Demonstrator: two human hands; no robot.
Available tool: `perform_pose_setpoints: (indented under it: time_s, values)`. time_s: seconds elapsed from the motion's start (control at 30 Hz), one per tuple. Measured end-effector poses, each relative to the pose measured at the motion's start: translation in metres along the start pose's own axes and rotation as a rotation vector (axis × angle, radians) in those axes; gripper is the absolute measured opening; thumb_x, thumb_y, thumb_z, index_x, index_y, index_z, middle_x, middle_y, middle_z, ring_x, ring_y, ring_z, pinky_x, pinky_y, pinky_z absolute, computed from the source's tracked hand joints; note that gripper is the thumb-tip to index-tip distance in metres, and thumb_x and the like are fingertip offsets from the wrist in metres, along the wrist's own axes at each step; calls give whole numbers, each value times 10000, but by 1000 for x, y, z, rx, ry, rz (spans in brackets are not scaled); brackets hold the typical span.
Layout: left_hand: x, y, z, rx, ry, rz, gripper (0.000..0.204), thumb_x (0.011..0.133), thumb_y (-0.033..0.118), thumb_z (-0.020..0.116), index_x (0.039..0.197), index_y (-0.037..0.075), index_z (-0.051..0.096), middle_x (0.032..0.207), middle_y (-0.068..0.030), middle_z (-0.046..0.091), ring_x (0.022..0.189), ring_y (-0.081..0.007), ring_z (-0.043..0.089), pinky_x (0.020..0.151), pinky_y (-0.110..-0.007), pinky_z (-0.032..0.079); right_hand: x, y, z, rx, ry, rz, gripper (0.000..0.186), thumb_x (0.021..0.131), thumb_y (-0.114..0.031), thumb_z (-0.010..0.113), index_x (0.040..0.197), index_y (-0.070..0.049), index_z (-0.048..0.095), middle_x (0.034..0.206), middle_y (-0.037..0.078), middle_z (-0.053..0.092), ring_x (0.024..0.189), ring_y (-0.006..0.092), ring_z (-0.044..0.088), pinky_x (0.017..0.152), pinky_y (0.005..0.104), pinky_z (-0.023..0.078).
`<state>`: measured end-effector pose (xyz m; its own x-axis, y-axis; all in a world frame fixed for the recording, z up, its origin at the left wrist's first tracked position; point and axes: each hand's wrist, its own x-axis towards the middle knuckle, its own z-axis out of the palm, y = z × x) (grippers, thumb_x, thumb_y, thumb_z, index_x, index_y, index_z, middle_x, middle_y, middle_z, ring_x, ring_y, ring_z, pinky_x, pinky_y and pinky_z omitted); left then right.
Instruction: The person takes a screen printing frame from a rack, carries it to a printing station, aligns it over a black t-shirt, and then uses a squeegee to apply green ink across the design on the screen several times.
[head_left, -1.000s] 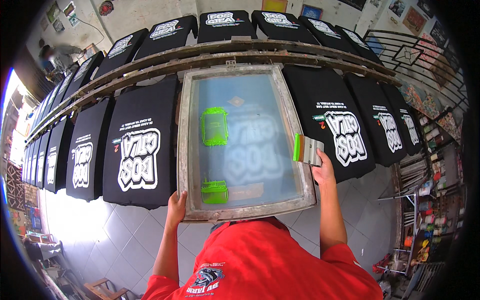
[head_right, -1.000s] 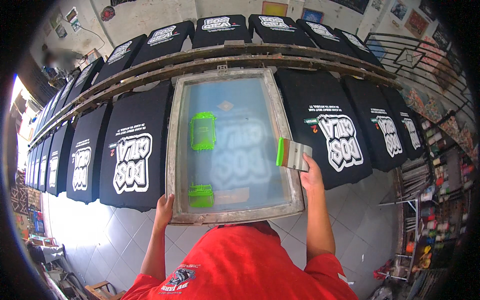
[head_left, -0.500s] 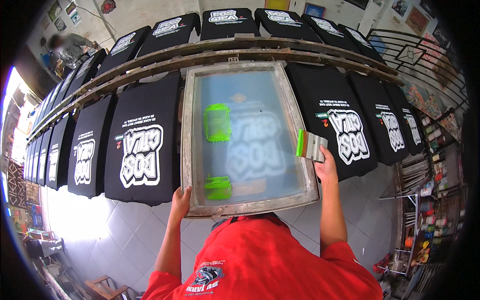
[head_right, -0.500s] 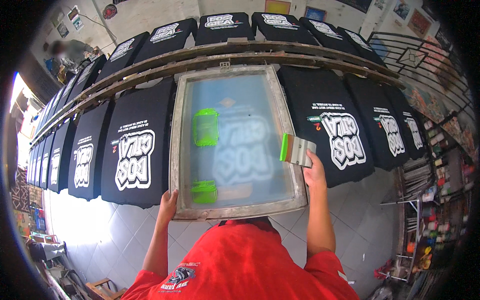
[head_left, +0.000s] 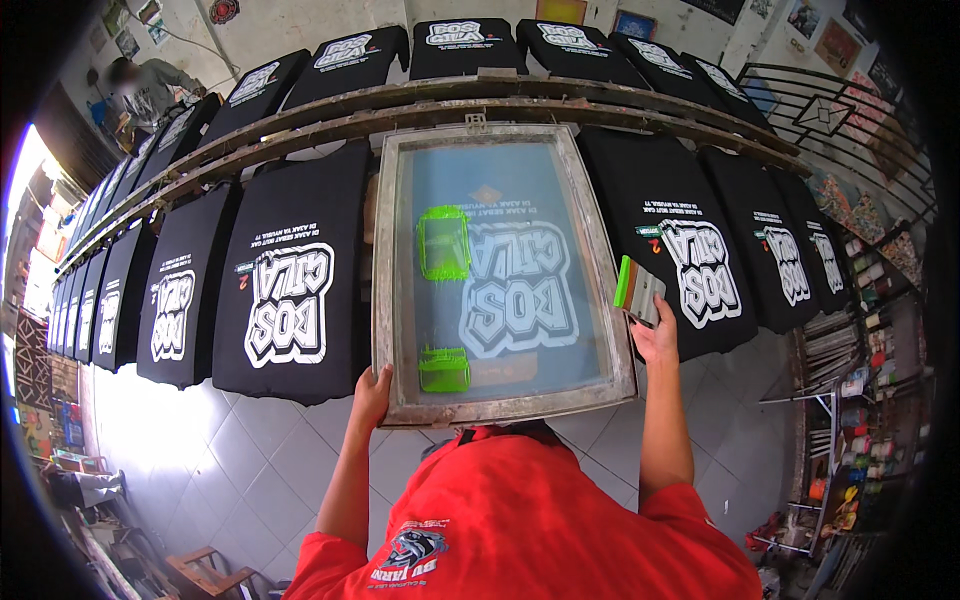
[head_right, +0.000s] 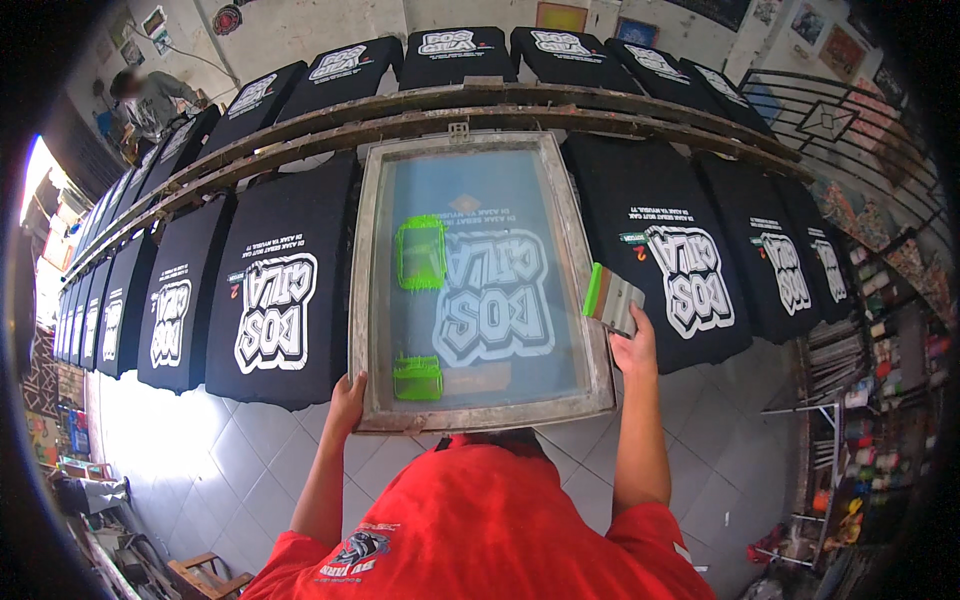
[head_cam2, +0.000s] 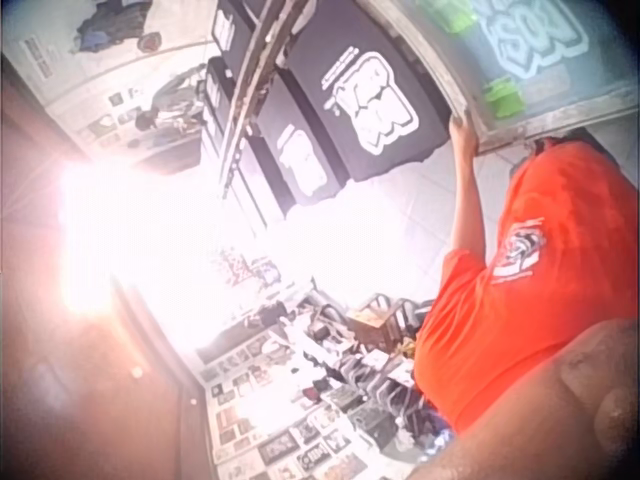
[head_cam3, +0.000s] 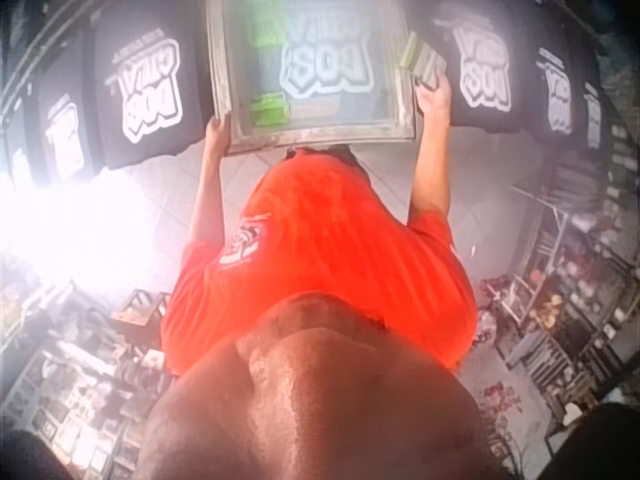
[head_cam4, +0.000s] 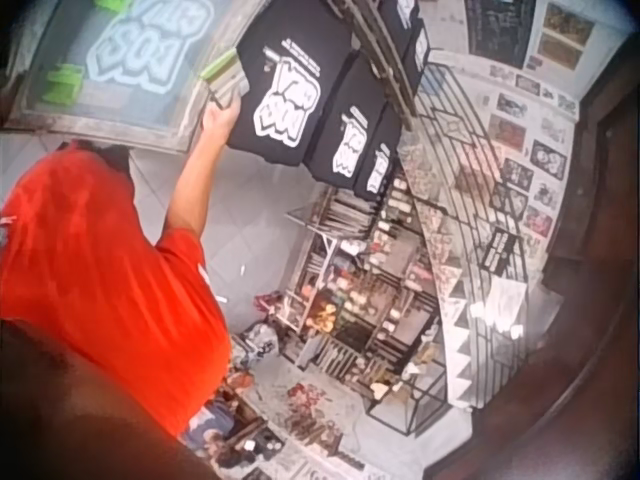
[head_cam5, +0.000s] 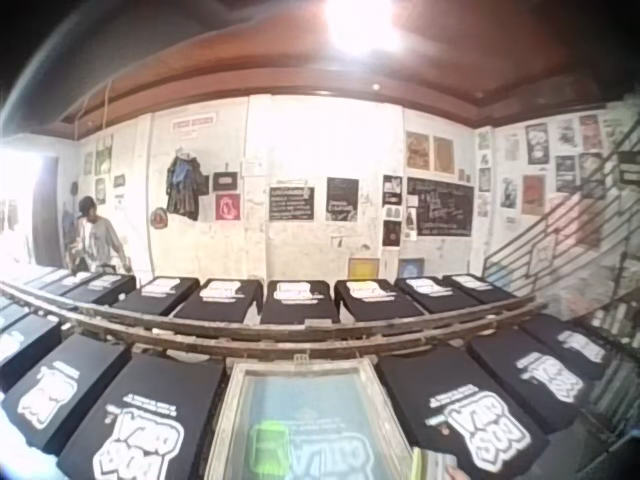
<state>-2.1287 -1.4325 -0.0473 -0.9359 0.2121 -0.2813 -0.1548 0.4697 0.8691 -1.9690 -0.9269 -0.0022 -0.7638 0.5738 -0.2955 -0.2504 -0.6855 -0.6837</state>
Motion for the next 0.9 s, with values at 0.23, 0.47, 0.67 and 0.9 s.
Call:
perform_pose_setpoints:
  time_s: [0.23,0.47,0.67,0.9]
  values:
    - [-15,21,-8,11,45,-113,465,943,388,507,1078,-56,546,926,-167,632,889,-223,591,805,-337,452,-14,-9,0,57,72,-47,426,873,-319,598,1234,-104,521,1217,104,569,1145,277,510,1032,469,317]
    - [-42,-4,9,-141,135,-11,424,954,329,516,1082,-68,594,912,-151,650,858,-172,566,788,-329,447,-24,-11,-8,33,-119,2,601,887,-380,524,1394,-90,384,1345,147,490,1253,258,439,1025,407,297]
    - [-41,12,13,23,249,-138,406,935,309,534,1022,-77,626,852,-170,671,786,-199,603,757,-349,465,-13,-9,-25,97,-111,49,625,896,-384,514,1421,-93,343,1408,166,423,1304,272,392,1033,401,301]
    - [-40,20,13,18,280,-138,416,900,347,577,973,-58,640,771,-163,661,721,-204,610,699,-367,470,-14,-27,8,62,-142,46,579,933,-353,464,1441,-122,310,1443,160,376,1320,254,380,1027,404,338]
